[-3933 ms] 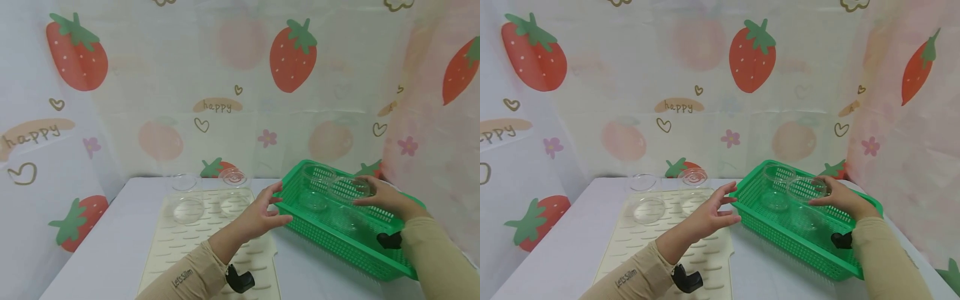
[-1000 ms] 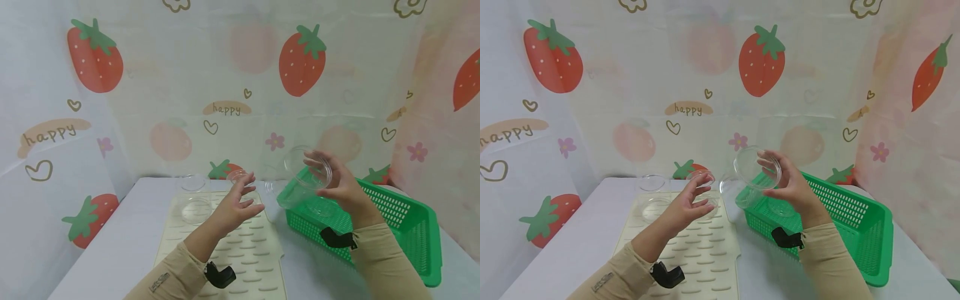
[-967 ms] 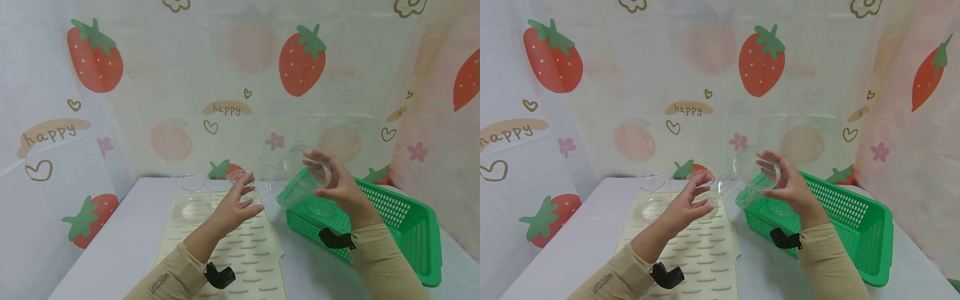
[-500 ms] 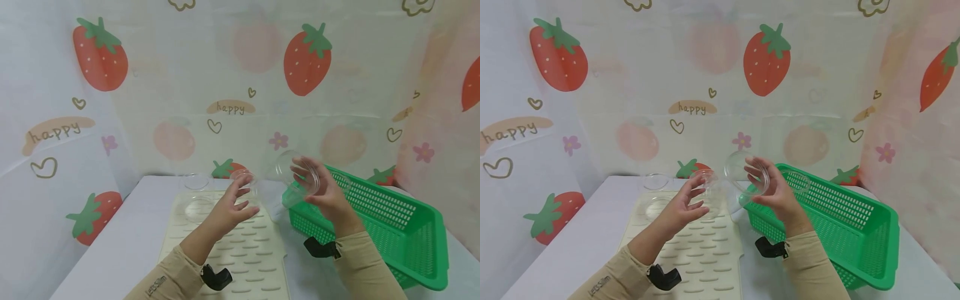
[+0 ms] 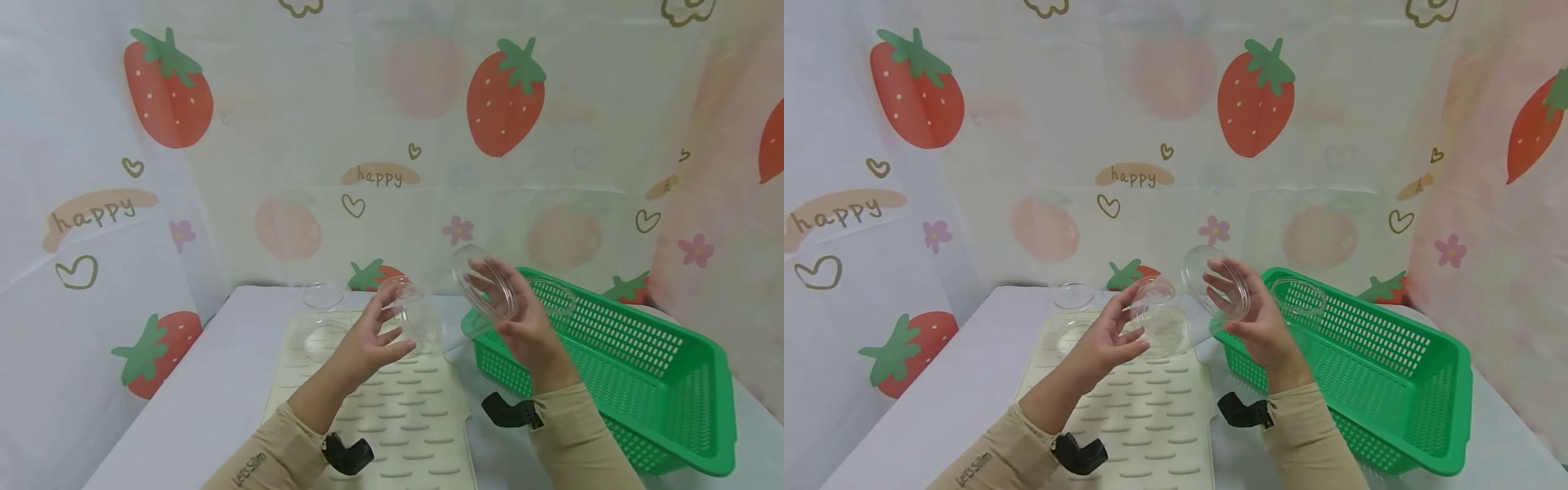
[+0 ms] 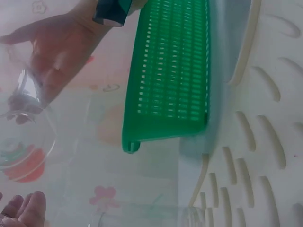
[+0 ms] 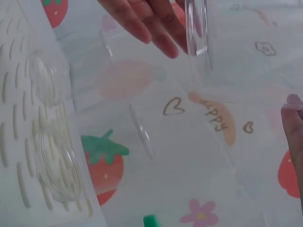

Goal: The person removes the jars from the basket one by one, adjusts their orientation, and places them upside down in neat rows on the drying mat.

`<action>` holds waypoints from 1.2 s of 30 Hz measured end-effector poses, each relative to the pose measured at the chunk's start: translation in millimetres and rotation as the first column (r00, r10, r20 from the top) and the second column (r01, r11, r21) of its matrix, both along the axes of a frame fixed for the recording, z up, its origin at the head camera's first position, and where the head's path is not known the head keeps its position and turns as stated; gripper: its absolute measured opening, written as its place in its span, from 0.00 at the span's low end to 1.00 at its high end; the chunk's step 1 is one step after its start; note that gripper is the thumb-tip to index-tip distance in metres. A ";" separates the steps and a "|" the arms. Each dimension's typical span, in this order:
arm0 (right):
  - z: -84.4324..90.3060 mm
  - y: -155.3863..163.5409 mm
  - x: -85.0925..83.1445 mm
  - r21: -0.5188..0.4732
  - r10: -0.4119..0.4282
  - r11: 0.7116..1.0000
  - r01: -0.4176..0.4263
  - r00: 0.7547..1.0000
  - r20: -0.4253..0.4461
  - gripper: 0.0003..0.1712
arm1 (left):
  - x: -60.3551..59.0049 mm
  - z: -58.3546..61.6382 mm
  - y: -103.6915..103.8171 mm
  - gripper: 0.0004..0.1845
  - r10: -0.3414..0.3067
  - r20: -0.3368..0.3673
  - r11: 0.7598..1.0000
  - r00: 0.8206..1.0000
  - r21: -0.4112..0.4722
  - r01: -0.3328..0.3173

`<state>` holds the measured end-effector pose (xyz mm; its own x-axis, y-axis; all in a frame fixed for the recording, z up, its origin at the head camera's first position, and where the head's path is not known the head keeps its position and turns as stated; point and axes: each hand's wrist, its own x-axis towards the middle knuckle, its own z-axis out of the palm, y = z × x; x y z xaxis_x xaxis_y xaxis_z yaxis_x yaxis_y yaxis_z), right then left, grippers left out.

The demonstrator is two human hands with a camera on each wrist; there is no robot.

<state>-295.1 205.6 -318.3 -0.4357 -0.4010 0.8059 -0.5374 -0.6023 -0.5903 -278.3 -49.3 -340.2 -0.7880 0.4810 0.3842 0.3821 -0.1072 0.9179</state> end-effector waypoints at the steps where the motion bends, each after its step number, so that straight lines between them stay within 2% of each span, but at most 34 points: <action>1: -0.2 -0.9 0.5 -0.003 0.000 1.000 0.000 1.000 0.003 0.46 | 0.1 -0.1 -0.2 0.47 -0.012 -0.003 1.000 1.000 0.010 0.012; 9: -1.1 -8.1 2.9 -0.061 0.065 0.996 -0.063 0.997 0.031 0.45 | 0.9 -1.9 0.5 0.46 -0.092 -0.036 0.995 0.995 0.043 0.094; 13: -2.0 -12.3 4.4 -0.086 0.086 0.993 -0.080 0.994 0.065 0.44 | 0.5 -2.8 1.9 0.44 -0.112 -0.059 0.992 0.992 0.055 0.115; 20: -6.9 -17.4 3.4 -0.118 0.126 0.986 -0.114 0.987 0.099 0.42 | -0.3 -3.8 4.2 0.44 -0.147 -0.076 0.977 0.986 0.141 0.157; 28: -12.9 -20.2 1.7 -0.127 0.116 0.987 -0.099 0.984 0.133 0.42 | -1.0 -5.0 5.0 0.44 -0.133 -0.068 0.969 0.989 0.203 0.144; 36: -16.0 -18.8 3.4 -0.054 0.052 0.998 -0.041 0.977 0.206 0.42 | -2.3 -8.7 4.1 0.47 -0.111 -0.074 0.960 0.991 0.249 0.126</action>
